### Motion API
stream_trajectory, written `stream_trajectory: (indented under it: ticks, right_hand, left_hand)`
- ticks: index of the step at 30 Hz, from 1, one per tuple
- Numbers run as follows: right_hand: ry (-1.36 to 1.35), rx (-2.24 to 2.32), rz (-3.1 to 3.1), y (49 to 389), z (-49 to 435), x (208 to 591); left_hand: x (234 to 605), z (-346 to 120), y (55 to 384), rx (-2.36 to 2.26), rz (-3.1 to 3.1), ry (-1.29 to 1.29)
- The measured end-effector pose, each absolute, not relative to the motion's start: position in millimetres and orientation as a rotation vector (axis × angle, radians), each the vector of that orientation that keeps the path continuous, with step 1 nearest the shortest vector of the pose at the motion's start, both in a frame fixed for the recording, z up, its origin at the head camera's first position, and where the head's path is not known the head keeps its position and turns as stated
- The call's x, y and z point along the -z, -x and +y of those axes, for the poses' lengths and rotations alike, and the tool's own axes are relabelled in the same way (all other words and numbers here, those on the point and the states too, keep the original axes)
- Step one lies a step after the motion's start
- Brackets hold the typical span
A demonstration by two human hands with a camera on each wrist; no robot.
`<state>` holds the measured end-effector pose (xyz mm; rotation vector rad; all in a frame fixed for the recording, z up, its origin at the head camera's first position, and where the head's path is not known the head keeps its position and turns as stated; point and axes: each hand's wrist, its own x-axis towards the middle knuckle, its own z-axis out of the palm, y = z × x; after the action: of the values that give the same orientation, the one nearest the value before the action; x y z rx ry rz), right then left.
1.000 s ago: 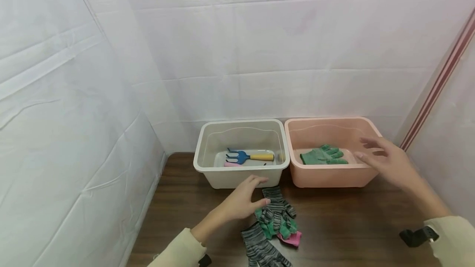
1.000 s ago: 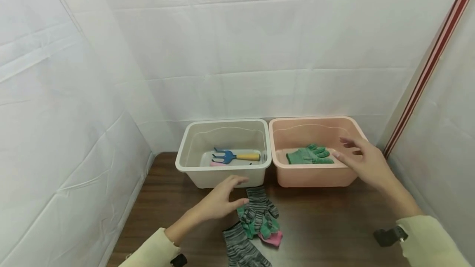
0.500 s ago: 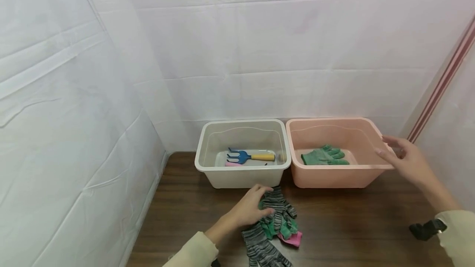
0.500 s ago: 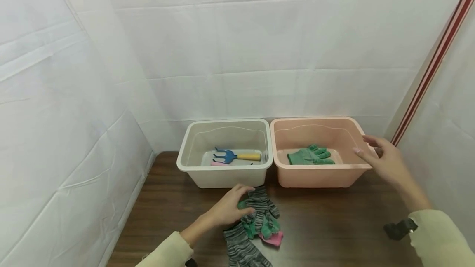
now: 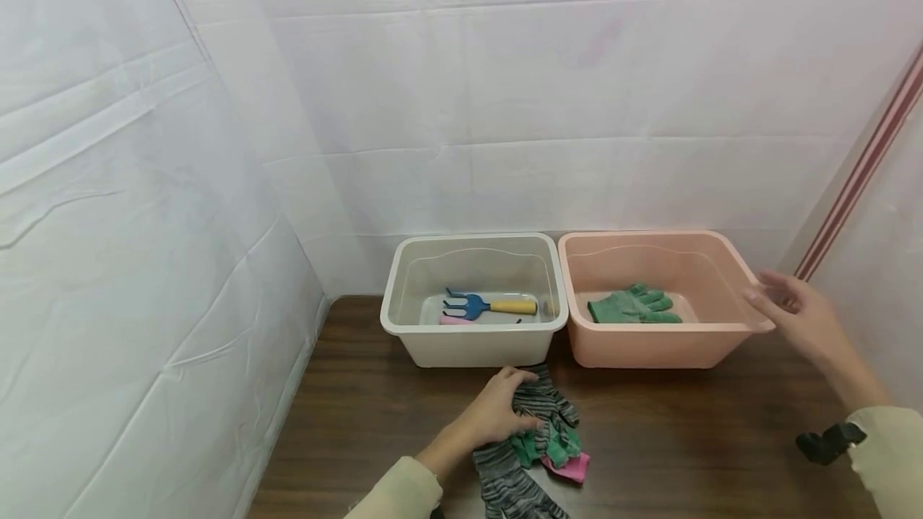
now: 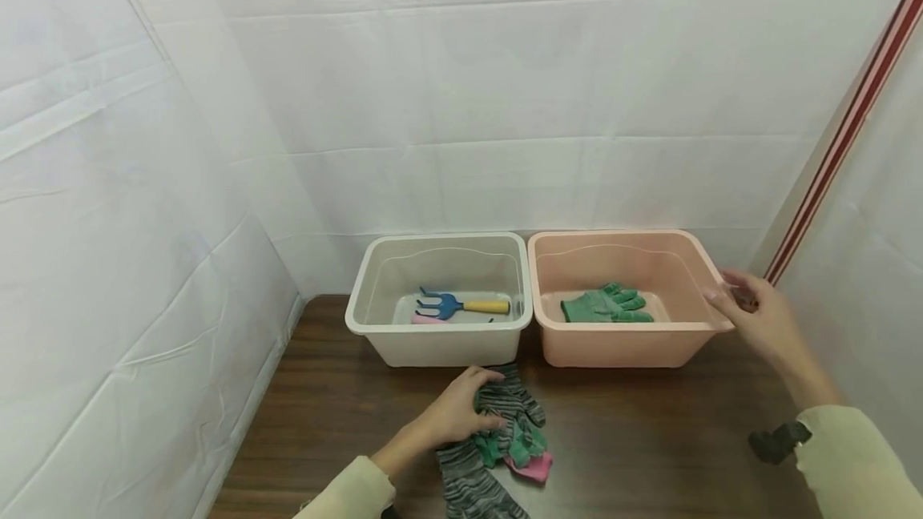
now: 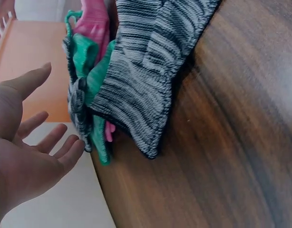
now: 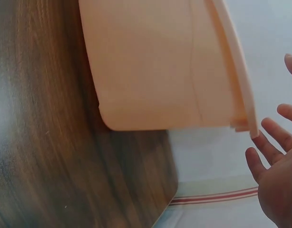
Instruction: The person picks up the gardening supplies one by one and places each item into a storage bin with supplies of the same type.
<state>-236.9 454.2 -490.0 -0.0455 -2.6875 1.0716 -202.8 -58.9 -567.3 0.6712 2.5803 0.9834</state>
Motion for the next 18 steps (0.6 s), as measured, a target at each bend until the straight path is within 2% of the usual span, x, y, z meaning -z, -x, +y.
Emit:
stream_trajectory:
  ticks: [9, 18]
  right_hand:
    - [0.178, -1.107, -2.738, 238, 463, 501]
    - [0.202, -1.209, -2.731, 237, 466, 512]
  left_hand:
    - [586, -56, 200, -0.995, 2.588, -0.64]
    - [586, -52, 200, -0.921, 2.62, -0.642]
